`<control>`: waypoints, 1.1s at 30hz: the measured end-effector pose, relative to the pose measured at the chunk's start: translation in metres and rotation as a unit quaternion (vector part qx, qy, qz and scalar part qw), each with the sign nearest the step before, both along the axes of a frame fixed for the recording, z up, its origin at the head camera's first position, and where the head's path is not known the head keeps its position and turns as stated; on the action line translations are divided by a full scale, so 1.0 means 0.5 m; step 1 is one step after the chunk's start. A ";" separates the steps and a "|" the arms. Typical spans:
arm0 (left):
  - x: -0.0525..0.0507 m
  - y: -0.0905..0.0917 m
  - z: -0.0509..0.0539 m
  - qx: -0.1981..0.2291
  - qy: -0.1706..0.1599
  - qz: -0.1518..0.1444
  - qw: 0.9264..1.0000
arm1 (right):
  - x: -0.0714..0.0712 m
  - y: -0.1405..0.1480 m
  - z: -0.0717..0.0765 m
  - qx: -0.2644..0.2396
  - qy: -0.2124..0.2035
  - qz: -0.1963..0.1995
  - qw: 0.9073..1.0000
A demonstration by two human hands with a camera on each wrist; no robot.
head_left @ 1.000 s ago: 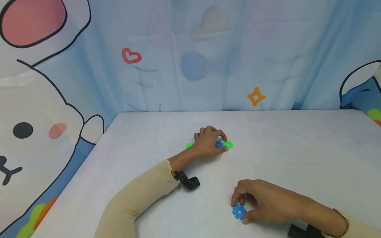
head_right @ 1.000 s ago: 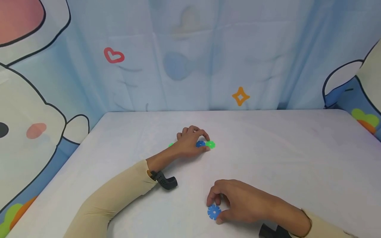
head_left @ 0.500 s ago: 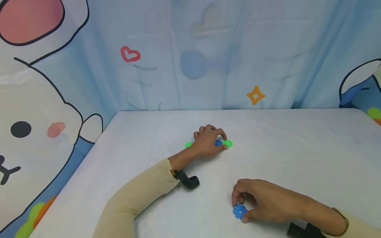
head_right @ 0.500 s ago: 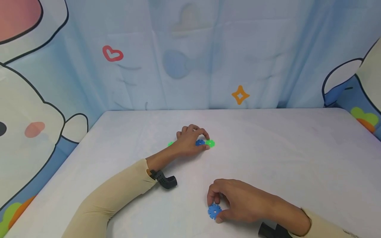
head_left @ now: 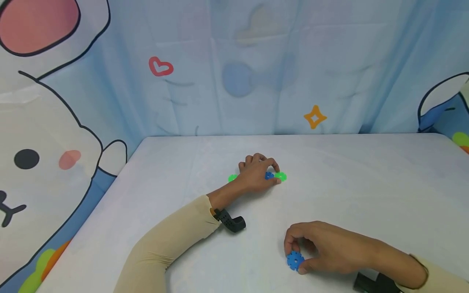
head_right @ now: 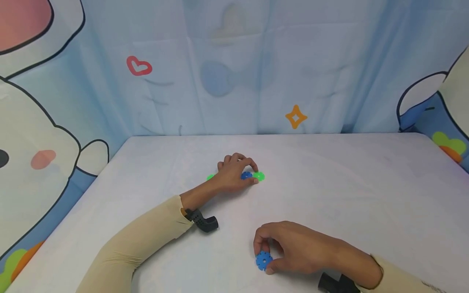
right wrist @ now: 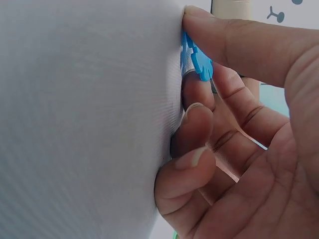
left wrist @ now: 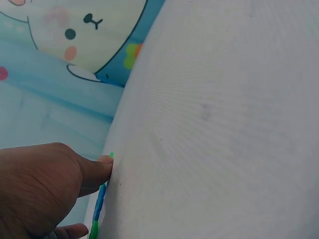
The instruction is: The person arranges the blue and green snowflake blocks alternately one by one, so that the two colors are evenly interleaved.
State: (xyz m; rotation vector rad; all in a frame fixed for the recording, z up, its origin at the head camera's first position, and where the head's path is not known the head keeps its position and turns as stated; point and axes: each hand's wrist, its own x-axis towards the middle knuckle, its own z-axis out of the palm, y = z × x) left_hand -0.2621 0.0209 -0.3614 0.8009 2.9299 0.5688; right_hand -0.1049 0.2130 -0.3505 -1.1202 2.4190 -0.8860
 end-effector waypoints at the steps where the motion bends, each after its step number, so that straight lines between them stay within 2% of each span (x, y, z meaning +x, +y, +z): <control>1: 0.000 0.000 0.000 -0.001 0.001 0.000 1.000 | -0.001 0.000 0.000 -0.001 0.000 0.003 1.000; 10: 0.003 -0.002 -0.004 0.006 -0.002 -0.002 1.000 | -0.004 0.003 0.003 0.005 0.005 0.024 1.000; 24: 0.003 -0.002 -0.002 0.006 -0.002 -0.001 1.000 | -0.003 0.001 0.009 0.028 -0.013 0.026 0.999; 33: 0.001 -0.003 -0.002 0.009 -0.004 -0.004 1.000 | -0.007 -0.003 0.007 0.004 -0.019 0.047 0.999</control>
